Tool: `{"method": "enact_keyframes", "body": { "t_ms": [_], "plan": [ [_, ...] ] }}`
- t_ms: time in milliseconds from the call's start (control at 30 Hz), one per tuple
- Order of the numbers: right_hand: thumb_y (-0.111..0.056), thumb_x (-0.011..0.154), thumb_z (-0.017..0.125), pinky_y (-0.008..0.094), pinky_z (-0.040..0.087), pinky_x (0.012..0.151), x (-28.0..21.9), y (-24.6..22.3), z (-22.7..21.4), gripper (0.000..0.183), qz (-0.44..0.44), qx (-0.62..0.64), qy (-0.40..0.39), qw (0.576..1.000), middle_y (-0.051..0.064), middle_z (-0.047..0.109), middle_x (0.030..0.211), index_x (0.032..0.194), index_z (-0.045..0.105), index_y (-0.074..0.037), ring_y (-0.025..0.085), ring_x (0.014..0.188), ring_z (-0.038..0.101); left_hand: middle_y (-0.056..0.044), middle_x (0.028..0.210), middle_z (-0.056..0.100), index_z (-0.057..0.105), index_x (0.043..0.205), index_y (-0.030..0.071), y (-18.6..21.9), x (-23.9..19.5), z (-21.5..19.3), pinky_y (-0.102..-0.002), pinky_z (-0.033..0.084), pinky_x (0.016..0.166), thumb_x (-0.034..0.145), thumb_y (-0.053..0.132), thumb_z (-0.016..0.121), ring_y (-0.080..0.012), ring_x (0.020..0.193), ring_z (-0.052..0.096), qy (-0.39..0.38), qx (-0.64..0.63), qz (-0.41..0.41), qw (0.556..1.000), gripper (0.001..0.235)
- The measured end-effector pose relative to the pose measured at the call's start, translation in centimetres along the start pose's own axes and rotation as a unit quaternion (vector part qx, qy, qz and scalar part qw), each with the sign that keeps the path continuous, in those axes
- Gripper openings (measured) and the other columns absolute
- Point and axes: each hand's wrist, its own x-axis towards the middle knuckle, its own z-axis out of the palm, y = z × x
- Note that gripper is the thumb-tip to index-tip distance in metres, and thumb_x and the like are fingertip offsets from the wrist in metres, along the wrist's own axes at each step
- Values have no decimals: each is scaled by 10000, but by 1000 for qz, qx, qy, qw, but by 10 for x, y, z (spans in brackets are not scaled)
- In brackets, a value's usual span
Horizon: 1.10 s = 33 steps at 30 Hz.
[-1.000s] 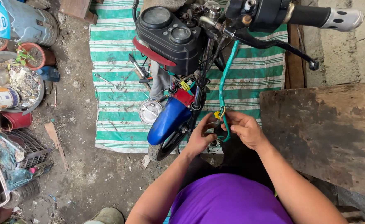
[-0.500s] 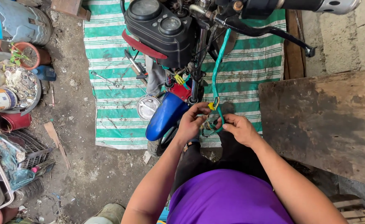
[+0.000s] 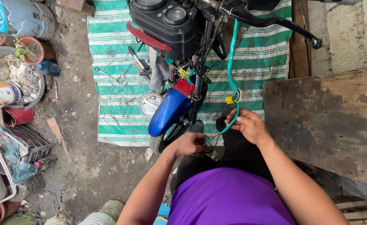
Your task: The person retrieves a small item from a cluttered storage area and walks to a blue motorcycle. They proceed to work on the motorcycle's handlebar area, manipulating wires and connectors with their hands. The person then moves to a nearby toolbox to select a tool.
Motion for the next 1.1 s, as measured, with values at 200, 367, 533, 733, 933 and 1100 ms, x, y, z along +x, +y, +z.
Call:
{"method": "enact_keyframes", "body": {
  "t_ms": [200,367,533,733,933,1100],
  "plan": [
    [41,1047,596,529,693,934,6,-6,8,375,-8,-32,71,997,234,789,1259,1412,673,-4,373,1142,806,-220,1176,778,563,1586,-97,-4,1,17,-440,715,817,1014,13,610,-360,980,831,-18,-364,37,930,585],
    [-166,1087,725,520,678,917,-16,-7,41,620,29,-215,215,952,277,596,1512,1633,462,-34,371,1176,748,-155,1160,763,524,1604,-61,2,25,37,-486,742,775,1038,14,618,-365,966,848,56,-596,-14,801,579],
    [-300,1099,717,501,704,872,-52,7,51,446,92,-195,149,965,182,727,1323,1479,650,-78,335,1106,786,-191,1168,775,450,1644,-72,12,27,39,-514,739,795,1053,4,546,-371,1011,847,43,-636,-19,770,604],
    [-284,1003,839,432,714,818,-67,18,43,454,156,-344,44,925,191,826,1198,1388,761,-56,291,1018,819,-211,1279,813,428,1691,12,-6,38,48,-499,730,819,1096,151,488,-340,1073,846,-3,-618,-37,786,614],
    [-39,980,701,331,690,671,-54,1,30,343,82,-408,34,909,149,814,935,1316,756,-85,231,756,799,-169,1350,799,490,1681,112,1,24,68,-442,719,791,1144,409,452,-319,1147,823,15,-629,-44,776,615],
    [135,833,631,386,672,672,-37,-53,58,648,-97,-511,-154,840,166,737,1464,1411,754,-130,276,861,840,-122,1383,789,569,1645,212,7,34,96,-442,718,766,1137,730,409,-304,1177,808,64,-634,-26,771,742]
  ]
}}
